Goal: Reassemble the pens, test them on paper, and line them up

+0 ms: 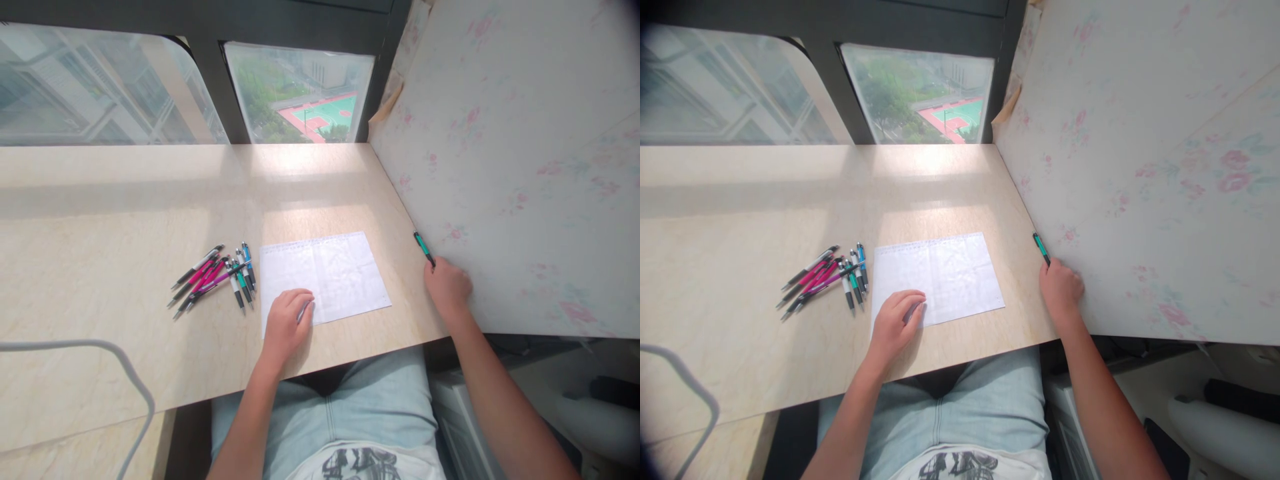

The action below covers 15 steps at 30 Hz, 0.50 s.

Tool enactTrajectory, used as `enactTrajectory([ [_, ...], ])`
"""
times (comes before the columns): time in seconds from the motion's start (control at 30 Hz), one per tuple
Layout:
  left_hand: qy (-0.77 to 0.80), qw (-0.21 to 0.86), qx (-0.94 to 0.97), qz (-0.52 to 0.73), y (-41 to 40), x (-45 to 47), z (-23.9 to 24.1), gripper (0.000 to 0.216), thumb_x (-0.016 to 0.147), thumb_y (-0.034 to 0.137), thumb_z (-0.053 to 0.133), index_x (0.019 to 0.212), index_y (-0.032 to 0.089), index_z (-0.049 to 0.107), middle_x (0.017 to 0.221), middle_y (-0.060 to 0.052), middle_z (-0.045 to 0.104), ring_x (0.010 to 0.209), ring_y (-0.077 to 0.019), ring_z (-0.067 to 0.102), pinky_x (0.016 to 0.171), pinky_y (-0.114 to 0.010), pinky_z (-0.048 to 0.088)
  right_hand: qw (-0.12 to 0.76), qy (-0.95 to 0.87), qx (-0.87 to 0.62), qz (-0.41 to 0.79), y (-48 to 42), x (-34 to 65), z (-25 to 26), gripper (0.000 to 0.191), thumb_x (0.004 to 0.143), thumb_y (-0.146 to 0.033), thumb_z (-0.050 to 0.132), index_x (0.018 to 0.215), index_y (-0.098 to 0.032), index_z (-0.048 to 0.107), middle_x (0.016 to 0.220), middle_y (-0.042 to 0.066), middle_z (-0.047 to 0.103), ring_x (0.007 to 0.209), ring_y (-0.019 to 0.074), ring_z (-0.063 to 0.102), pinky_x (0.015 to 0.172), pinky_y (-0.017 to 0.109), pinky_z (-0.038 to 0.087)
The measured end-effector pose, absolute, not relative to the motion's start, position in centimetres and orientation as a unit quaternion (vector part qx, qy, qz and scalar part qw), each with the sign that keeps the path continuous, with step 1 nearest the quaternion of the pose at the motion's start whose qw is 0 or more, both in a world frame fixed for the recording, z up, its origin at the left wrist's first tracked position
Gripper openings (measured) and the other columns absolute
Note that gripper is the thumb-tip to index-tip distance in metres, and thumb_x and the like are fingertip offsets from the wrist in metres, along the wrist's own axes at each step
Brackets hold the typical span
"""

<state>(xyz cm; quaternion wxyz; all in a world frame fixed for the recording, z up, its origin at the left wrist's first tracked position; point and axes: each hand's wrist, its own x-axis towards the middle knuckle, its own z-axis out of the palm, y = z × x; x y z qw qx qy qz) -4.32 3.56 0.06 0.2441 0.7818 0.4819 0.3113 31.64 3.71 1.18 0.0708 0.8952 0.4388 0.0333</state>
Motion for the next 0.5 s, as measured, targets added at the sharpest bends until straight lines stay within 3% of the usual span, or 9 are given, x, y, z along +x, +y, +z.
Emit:
enactTrajectory([
  [0.1, 0.482, 0.243, 0.782, 0.312, 3.6, -4.3, 0.0, 0.014, 0.089, 0.022, 0.051, 0.094, 0.023, 0.064, 0.103, -0.005, 0.068, 0.099, -0.0225, 0.061, 0.089, -0.042, 0.048, 0.067, 0.431, 0.899, 0.034, 4.7, 32.0, 1.2, 0.042, 0.096, -0.037, 0.039, 0.103, -0.008, 0.069, 0.090, 0.021, 0.069, 0.086, 0.0329, 0.067, 0.073, 0.041, 0.049],
  [0.5, 0.475, 0.259, 0.782, 0.311, 3.5, -4.5, -0.1, 0.015, 0.090, 0.022, 0.050, 0.097, 0.023, 0.064, 0.105, -0.006, 0.068, 0.101, -0.0229, 0.060, 0.089, -0.043, 0.047, 0.128, 0.447, 0.885, 0.002, 6.6, 32.6, 2.5, 0.031, 0.093, -0.023, 0.045, 0.099, -0.008, 0.072, 0.093, 0.023, 0.070, 0.086, 0.0326, 0.069, 0.069, 0.039, 0.052],
])
